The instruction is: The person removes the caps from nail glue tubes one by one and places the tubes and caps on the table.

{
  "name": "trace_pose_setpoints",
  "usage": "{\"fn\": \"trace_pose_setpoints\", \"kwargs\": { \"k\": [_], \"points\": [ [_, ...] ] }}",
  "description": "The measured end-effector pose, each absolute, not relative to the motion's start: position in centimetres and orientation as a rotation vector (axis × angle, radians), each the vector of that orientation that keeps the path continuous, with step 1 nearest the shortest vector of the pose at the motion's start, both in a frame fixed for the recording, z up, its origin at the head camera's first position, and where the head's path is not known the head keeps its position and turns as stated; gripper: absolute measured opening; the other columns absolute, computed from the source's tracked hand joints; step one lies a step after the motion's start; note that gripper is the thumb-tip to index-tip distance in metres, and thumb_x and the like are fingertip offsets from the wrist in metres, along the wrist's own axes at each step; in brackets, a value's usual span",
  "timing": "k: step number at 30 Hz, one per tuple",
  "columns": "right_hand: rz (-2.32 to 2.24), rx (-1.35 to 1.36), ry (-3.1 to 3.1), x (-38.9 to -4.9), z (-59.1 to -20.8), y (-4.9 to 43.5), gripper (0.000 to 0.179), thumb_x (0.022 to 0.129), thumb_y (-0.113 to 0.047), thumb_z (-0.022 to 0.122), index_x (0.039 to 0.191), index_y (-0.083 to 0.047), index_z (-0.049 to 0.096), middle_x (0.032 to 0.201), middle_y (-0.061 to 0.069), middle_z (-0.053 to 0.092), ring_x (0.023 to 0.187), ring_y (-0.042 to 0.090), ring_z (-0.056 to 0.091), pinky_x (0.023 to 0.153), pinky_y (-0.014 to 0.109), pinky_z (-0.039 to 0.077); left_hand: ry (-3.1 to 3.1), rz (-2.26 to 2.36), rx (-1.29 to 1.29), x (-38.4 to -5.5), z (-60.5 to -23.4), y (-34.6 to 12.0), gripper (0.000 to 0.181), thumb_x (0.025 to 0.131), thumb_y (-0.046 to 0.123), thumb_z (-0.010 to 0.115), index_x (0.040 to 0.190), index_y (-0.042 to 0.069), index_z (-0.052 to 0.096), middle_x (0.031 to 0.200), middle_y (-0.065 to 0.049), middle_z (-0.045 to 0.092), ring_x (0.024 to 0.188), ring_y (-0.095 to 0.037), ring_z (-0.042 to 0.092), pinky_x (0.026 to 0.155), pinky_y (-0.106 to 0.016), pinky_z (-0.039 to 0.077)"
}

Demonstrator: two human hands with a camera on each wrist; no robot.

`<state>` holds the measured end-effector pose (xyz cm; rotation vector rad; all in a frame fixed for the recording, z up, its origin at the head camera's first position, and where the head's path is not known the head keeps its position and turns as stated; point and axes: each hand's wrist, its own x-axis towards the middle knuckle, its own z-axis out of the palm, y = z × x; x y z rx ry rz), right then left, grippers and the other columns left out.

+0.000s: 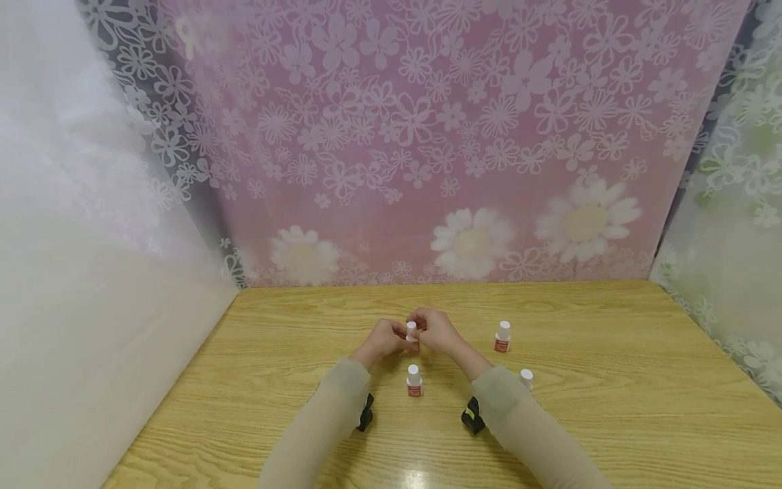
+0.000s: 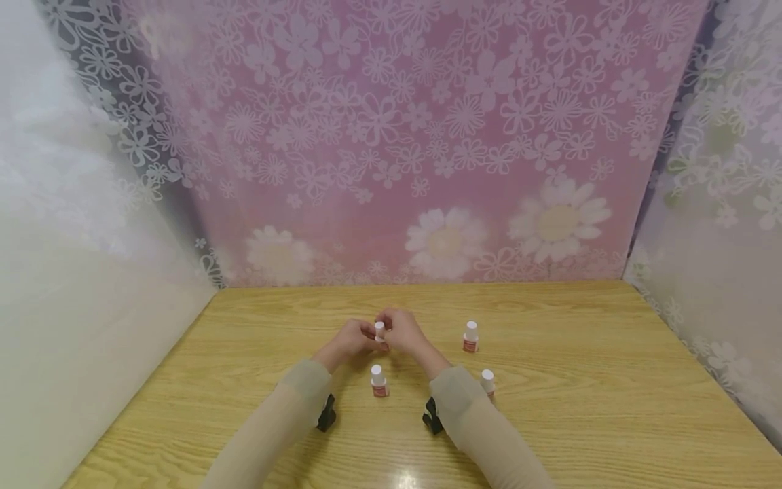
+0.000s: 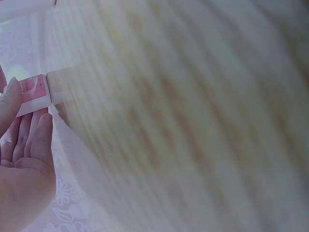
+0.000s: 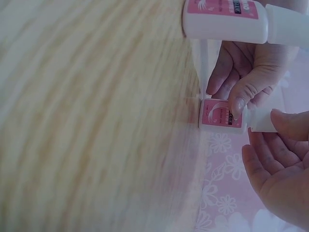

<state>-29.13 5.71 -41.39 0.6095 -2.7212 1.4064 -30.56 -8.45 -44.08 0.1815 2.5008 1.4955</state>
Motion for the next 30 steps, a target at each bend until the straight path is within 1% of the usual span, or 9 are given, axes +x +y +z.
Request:
{"fn": "trace_pose_setpoints", "kwargs": {
  "k": [4,9,13,16,20,25,30],
  "points": [
    [1.398,0.616,-2.709,-29.05,-41.24,5.73,0.016,0.077,0.004,0.063,0.093,0.003,0.061,0.082,0.007,0.06,0.08,0.021,0.057,0.068,0.034,0.046,2.505,1.504,0.192,-30.58,-44.01,-8.46,0.015,0.068,0.002,0.074,0.082,0.0,0.067,0.075,-0.003,0.064,0.064,-0.009,0.05,0.056,-0.021,0.041],
    [1.407,0.553,-2.721,-29.03,-41.28,5.65,0.028,0.073,-0.007,0.072,0.097,0.003,0.061,0.083,0.006,0.061,0.079,0.019,0.056,0.068,0.033,0.046,2.492,1.547,0.188,-30.56,-44.1,-8.43,0.014,0.071,-0.006,0.068,0.085,-0.004,0.067,0.074,-0.007,0.065,0.06,-0.008,0.05,0.055,-0.022,0.042],
    [1.401,0.501,-2.721,-29.06,-41.45,5.62,0.026,0.071,-0.011,0.075,0.089,-0.001,0.06,0.078,0.003,0.06,0.074,0.016,0.056,0.065,0.031,0.045,2.489,1.557,0.161,-30.56,-44.19,-8.35,0.014,0.07,-0.005,0.07,0.084,-0.003,0.067,0.073,-0.006,0.065,0.062,-0.009,0.051,0.056,-0.022,0.042],
    [1.397,0.484,-2.712,-29.06,-41.57,5.63,0.024,0.07,-0.011,0.076,0.084,-0.003,0.058,0.075,0.002,0.058,0.07,0.015,0.054,0.063,0.03,0.045,2.449,1.588,0.16,-30.61,-44.32,-8.3,0.014,0.069,-0.005,0.07,0.083,-0.003,0.067,0.073,-0.008,0.065,0.064,-0.009,0.053,0.057,-0.022,0.043],
    [1.408,0.467,-2.712,-28.98,-41.56,5.68,0.024,0.07,-0.01,0.075,0.083,-0.003,0.057,0.074,0.002,0.058,0.07,0.015,0.054,0.063,0.029,0.045,2.403,1.621,0.165,-30.63,-44.46,-8.28,0.015,0.069,-0.006,0.07,0.084,-0.004,0.067,0.073,-0.009,0.066,0.065,-0.009,0.055,0.058,-0.021,0.043],
    [1.414,0.464,-2.707,-28.89,-41.45,5.69,0.021,0.07,-0.008,0.074,0.081,-0.004,0.056,0.074,0.002,0.058,0.07,0.015,0.055,0.062,0.029,0.045,2.46,1.563,0.198,-30.55,-44.29,-8.47,0.017,0.069,-0.007,0.069,0.085,-0.003,0.068,0.074,-0.008,0.066,0.065,-0.009,0.053,0.059,-0.022,0.043],
    [1.404,0.487,-2.696,-28.96,-41.58,5.67,0.019,0.072,-0.006,0.073,0.08,-0.004,0.057,0.073,0.002,0.057,0.069,0.014,0.054,0.061,0.028,0.045,2.496,1.507,0.203,-30.51,-44.05,-8.58,0.018,0.068,-0.003,0.07,0.086,0.0,0.069,0.078,-0.005,0.066,0.07,-0.01,0.051,0.062,-0.024,0.043]
  ]
}}
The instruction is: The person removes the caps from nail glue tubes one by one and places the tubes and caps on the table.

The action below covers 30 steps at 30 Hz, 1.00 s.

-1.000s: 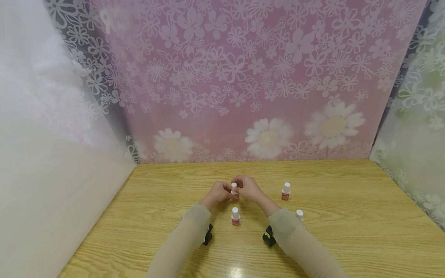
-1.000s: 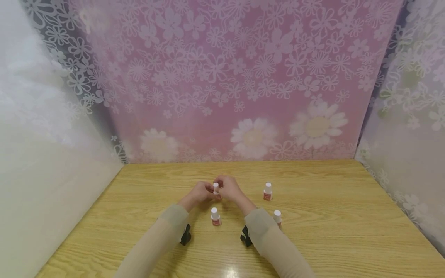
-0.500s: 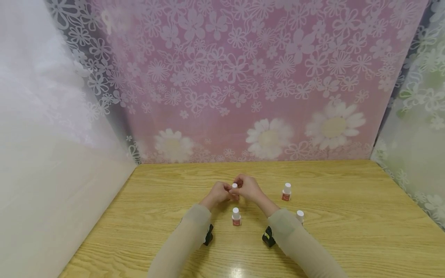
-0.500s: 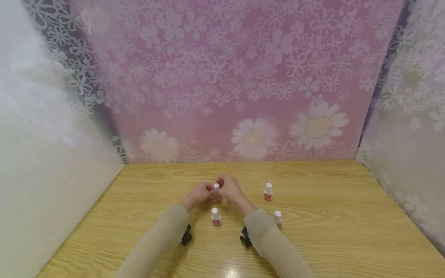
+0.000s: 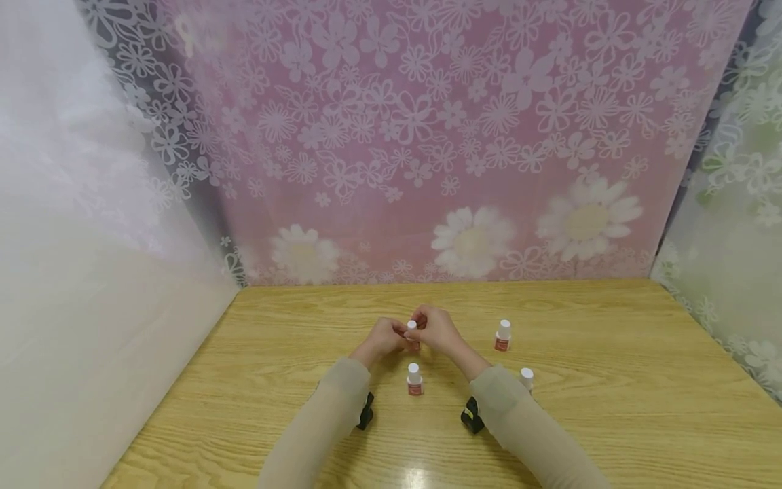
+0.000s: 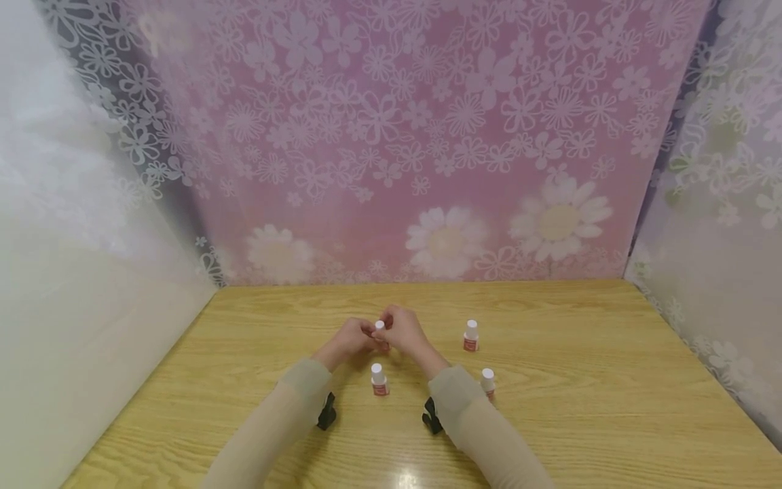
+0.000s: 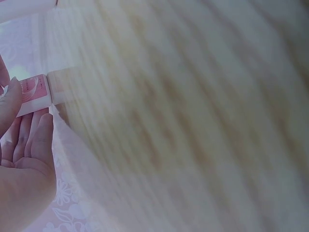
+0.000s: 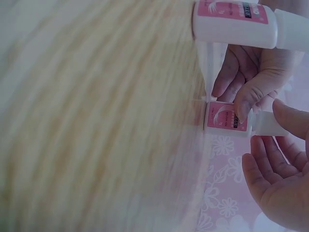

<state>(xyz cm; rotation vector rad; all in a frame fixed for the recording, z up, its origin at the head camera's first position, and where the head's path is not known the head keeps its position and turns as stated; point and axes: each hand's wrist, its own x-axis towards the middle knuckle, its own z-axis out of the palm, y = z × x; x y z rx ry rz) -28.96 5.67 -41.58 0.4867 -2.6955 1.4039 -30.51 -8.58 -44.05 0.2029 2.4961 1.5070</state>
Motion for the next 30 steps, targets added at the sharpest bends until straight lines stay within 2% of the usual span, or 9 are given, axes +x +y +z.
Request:
{"fn": "trace_pose_setpoints", "kwargs": {
  "k": [9,18,30],
  "points": [
    [1.39,0.493,-2.707,-29.03,-41.78,5.67,0.014,0.075,-0.005,0.07,0.085,-0.003,0.059,0.075,0.003,0.058,0.07,0.015,0.054,0.06,0.029,0.044,2.467,1.535,0.173,-30.54,-44.11,-8.56,0.018,0.069,0.002,0.074,0.086,-0.002,0.068,0.077,-0.005,0.064,0.068,-0.01,0.053,0.06,-0.022,0.044],
    [1.368,0.564,-2.694,-28.95,-41.58,5.66,0.013,0.077,-0.001,0.067,0.088,0.0,0.062,0.079,0.005,0.06,0.075,0.018,0.057,0.064,0.032,0.046,2.474,1.533,0.156,-30.85,-44.47,-8.55,0.021,0.066,0.008,0.077,0.084,0.001,0.069,0.078,-0.003,0.065,0.071,-0.011,0.054,0.063,-0.024,0.044],
    [1.329,0.615,-2.702,-28.87,-41.49,5.67,0.016,0.079,0.005,0.061,0.095,0.003,0.063,0.085,0.008,0.062,0.081,0.021,0.058,0.068,0.033,0.046,2.467,1.542,0.156,-30.81,-44.46,-8.52,0.02,0.066,0.006,0.077,0.083,0.0,0.068,0.078,-0.003,0.065,0.068,-0.009,0.053,0.06,-0.022,0.043]
  ]
}}
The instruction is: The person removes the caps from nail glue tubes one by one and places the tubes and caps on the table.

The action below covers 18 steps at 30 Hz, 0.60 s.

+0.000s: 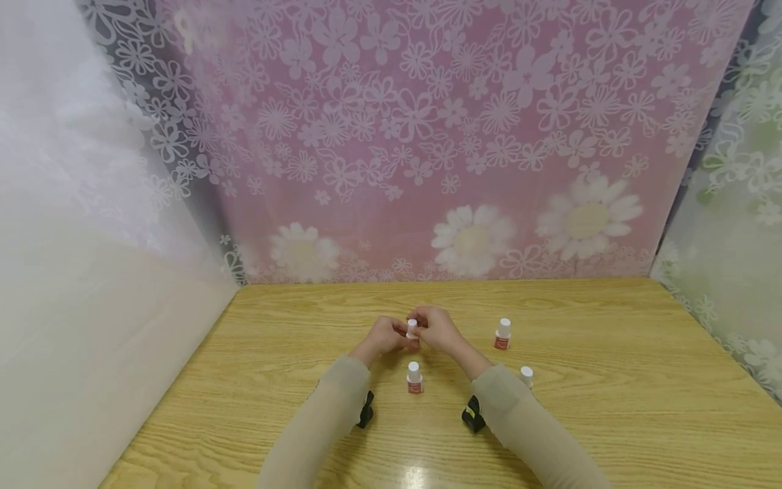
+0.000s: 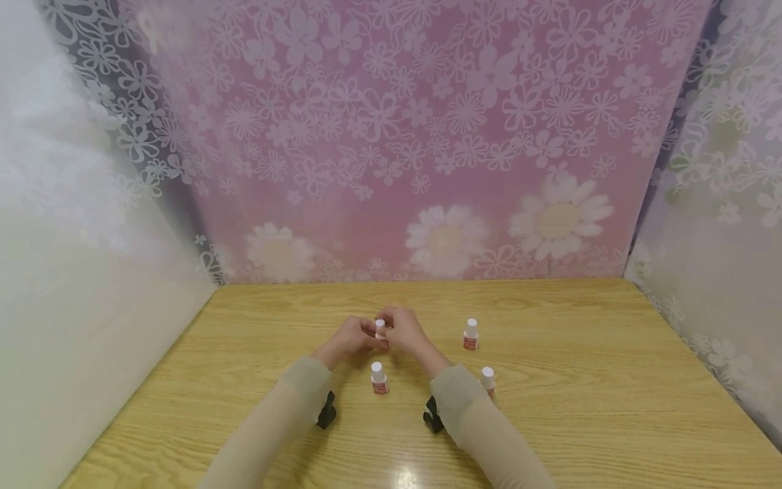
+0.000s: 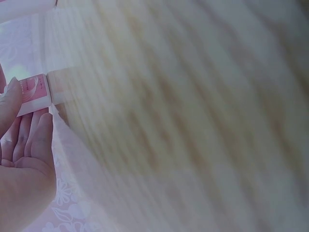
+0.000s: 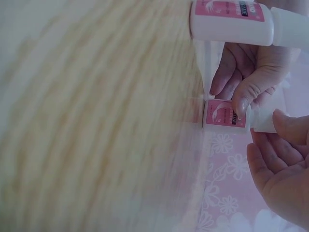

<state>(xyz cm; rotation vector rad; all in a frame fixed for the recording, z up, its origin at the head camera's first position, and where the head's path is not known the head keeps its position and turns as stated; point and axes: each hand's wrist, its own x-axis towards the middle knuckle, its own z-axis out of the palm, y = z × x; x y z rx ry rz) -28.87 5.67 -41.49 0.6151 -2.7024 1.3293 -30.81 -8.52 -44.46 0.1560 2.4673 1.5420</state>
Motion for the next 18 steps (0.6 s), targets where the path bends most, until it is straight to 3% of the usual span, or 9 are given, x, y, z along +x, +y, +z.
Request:
{"fn": "trace_pose_setpoints", "kwargs": {
  "k": [9,18],
  "points": [
    [1.381,0.646,-2.718,-28.86,-41.33,5.77,0.02,0.079,0.003,0.062,0.1,0.003,0.061,0.086,0.007,0.061,0.08,0.021,0.057,0.067,0.032,0.046,2.493,1.514,0.176,-30.68,-44.13,-8.58,0.018,0.068,0.004,0.076,0.083,-0.002,0.068,0.077,-0.003,0.064,0.066,-0.009,0.052,0.059,-0.022,0.044],
    [1.485,0.529,-2.703,-28.84,-41.43,5.63,0.024,0.073,-0.002,0.07,0.094,0.002,0.058,0.081,0.005,0.059,0.078,0.019,0.057,0.066,0.031,0.046,2.508,1.496,0.208,-30.56,-44.05,-8.67,0.018,0.069,-0.001,0.072,0.087,-0.002,0.068,0.079,-0.006,0.066,0.069,-0.01,0.052,0.062,-0.023,0.045]
  ]
}}
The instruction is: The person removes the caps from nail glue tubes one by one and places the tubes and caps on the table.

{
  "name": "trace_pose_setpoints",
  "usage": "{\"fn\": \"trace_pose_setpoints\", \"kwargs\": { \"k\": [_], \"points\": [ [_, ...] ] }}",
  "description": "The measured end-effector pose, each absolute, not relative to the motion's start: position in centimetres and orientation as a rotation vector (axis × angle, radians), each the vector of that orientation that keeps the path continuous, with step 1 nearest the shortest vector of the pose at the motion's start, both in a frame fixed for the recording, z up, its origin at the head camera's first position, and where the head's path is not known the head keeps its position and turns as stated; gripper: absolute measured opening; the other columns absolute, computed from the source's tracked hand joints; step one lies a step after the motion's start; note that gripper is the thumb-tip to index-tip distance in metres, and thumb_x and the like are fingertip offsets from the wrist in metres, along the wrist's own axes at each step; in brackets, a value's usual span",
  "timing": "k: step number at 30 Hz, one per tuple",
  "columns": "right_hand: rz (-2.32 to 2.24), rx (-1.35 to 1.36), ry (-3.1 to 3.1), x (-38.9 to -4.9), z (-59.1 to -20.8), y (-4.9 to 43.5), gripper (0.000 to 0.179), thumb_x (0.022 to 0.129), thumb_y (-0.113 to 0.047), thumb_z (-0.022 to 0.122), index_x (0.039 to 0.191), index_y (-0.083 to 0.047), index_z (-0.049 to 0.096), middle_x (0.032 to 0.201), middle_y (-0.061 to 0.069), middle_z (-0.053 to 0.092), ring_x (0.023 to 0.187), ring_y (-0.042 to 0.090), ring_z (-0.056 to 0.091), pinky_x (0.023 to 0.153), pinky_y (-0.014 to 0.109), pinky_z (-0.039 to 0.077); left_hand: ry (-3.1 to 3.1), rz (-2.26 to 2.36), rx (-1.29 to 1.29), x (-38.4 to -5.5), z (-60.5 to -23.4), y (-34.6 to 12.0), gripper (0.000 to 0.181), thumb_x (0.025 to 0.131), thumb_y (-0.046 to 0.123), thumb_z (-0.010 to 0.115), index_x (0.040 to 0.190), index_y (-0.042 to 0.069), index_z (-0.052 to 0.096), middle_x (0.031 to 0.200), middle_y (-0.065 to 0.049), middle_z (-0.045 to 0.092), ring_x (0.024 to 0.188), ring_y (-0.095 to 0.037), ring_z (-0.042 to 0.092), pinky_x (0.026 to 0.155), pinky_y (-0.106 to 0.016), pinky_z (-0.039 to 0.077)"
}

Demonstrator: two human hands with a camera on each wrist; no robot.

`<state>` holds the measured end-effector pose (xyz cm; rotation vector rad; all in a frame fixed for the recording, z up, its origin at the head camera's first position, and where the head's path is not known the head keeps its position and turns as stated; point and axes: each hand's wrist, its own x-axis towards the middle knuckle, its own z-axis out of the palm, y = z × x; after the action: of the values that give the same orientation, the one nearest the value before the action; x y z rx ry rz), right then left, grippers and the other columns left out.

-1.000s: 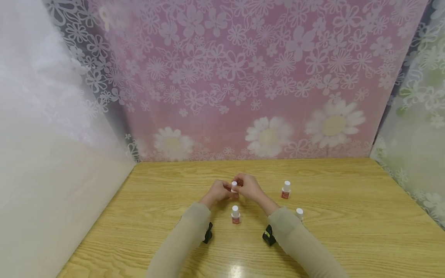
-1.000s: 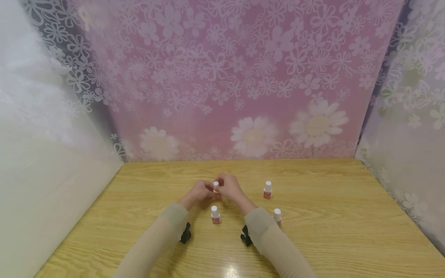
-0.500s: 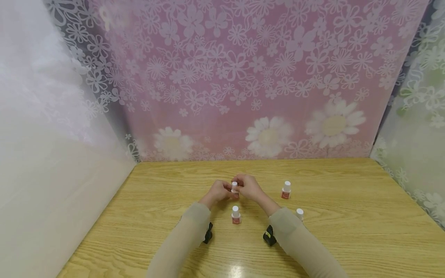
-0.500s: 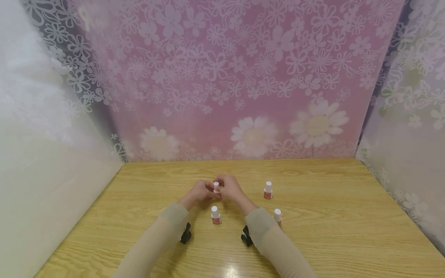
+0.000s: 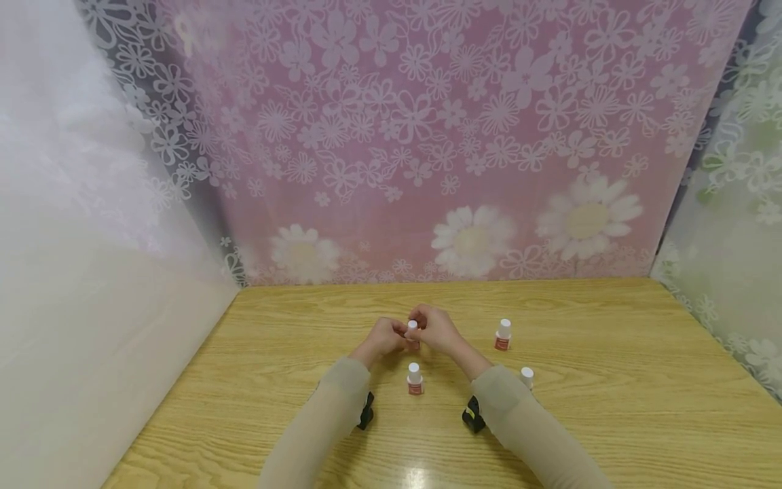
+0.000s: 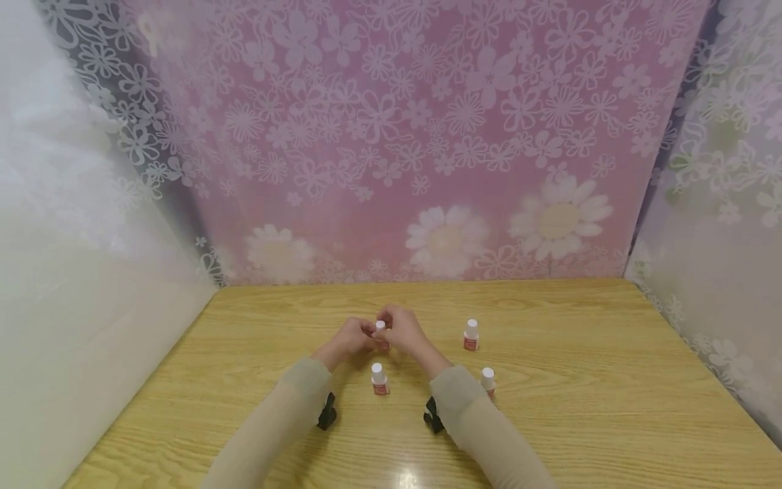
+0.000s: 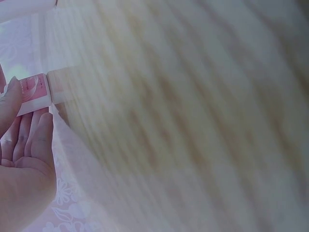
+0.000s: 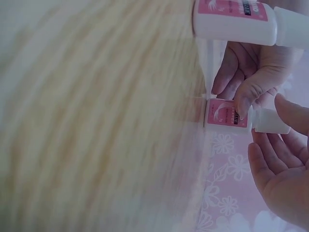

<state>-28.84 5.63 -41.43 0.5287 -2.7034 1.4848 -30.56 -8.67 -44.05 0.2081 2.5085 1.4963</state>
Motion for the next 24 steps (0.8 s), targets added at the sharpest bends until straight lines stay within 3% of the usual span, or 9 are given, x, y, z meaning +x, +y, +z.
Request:
{"fn": "trace_pose_setpoints", "kwargs": {
  "k": [11,24],
  "points": [
    [1.467,0.49,-2.713,-28.72,-41.33,5.63,0.015,0.076,-0.003,0.068,0.086,-0.003,0.057,0.078,0.003,0.059,0.074,0.016,0.057,0.063,0.03,0.046,2.498,1.51,0.176,-30.39,-43.95,-8.56,0.02,0.068,0.003,0.075,0.086,-0.002,0.068,0.078,-0.005,0.065,0.069,-0.01,0.052,0.061,-0.022,0.044],
    [1.452,0.558,-2.7,-28.71,-41.17,5.56,0.014,0.081,0.002,0.06,0.095,0.004,0.06,0.084,0.007,0.061,0.08,0.019,0.058,0.068,0.032,0.047,2.475,1.53,0.154,-30.47,-43.95,-8.42,0.02,0.069,0.007,0.076,0.084,-0.002,0.067,0.073,-0.002,0.062,0.065,-0.009,0.051,0.058,-0.022,0.043]
  ]
}}
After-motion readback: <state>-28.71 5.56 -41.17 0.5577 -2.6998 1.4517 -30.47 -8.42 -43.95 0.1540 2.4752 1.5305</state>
